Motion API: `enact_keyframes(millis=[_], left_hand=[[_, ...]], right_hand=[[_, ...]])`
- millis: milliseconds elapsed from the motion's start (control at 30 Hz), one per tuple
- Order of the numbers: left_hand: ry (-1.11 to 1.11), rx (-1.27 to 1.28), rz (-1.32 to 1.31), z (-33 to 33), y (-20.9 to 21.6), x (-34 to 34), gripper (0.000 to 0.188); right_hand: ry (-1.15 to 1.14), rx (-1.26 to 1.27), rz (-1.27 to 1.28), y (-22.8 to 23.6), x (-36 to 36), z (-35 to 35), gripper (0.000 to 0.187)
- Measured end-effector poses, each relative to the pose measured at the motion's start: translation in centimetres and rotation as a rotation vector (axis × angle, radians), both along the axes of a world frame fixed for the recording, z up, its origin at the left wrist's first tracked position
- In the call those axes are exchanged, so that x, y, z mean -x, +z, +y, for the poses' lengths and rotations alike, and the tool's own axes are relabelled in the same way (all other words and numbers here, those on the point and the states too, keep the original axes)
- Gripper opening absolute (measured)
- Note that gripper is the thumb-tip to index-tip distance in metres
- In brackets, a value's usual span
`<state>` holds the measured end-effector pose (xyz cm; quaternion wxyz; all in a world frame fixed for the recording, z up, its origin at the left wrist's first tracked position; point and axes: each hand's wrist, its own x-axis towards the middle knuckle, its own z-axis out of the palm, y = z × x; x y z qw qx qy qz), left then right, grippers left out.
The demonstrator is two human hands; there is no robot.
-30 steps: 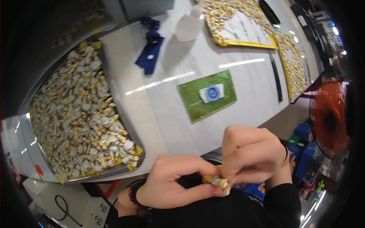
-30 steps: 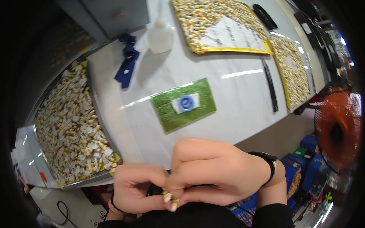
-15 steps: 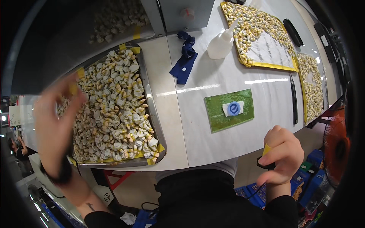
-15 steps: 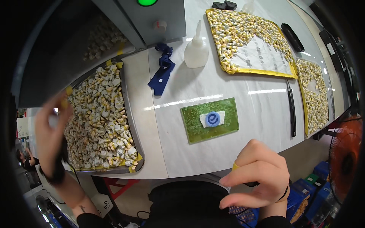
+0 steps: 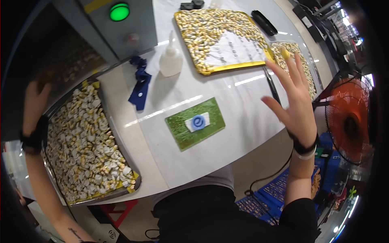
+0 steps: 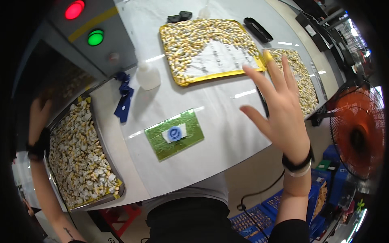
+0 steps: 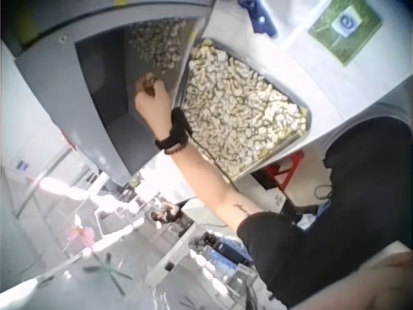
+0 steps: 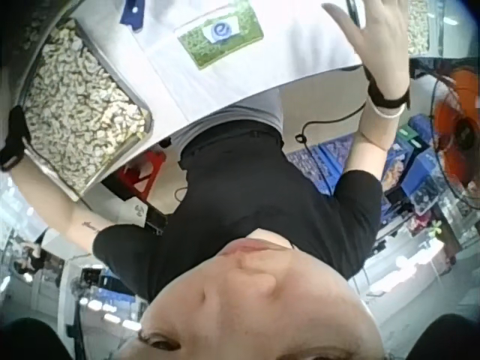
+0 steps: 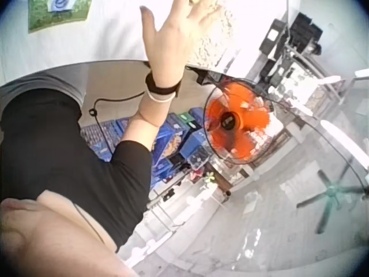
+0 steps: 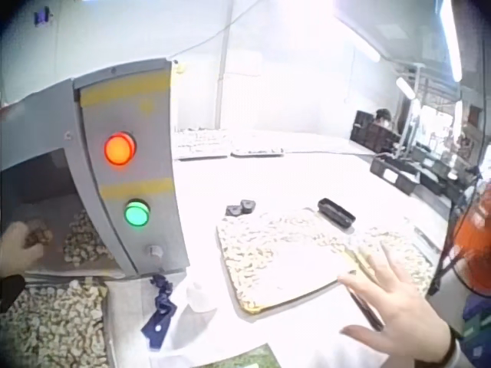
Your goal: The person repeatedly picks small white and yellow components from a tray, wraps a yellow band around each, and places the finished units onto a yellow tray. The process is continuous and repetitive, with the person handling items one at a time.
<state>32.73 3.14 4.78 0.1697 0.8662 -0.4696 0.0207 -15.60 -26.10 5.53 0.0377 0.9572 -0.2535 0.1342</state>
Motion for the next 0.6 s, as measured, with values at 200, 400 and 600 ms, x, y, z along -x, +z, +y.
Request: enact_keyframes(millis=[200, 400, 600], left_hand=[[-0.107, 0.155, 0.185, -1.4, 4.5, 18.2, 0.022], [-0.554, -0.057, 0.683, 0.2, 8.0, 24.9, 0.020], [-0.630, -0.009, 1.014, 1.6, 4.9, 27.0, 0.012]], right_hand=[[-0.051, 0.192, 0.109, -1.9, -0.7, -6.9, 0.091], [-0.116, 0.297, 0.046, -3.6, -4.1, -12.0, 0.076], [-0.062, -0.348, -0.088, -4.7, -5.8, -15.3, 0.018]])
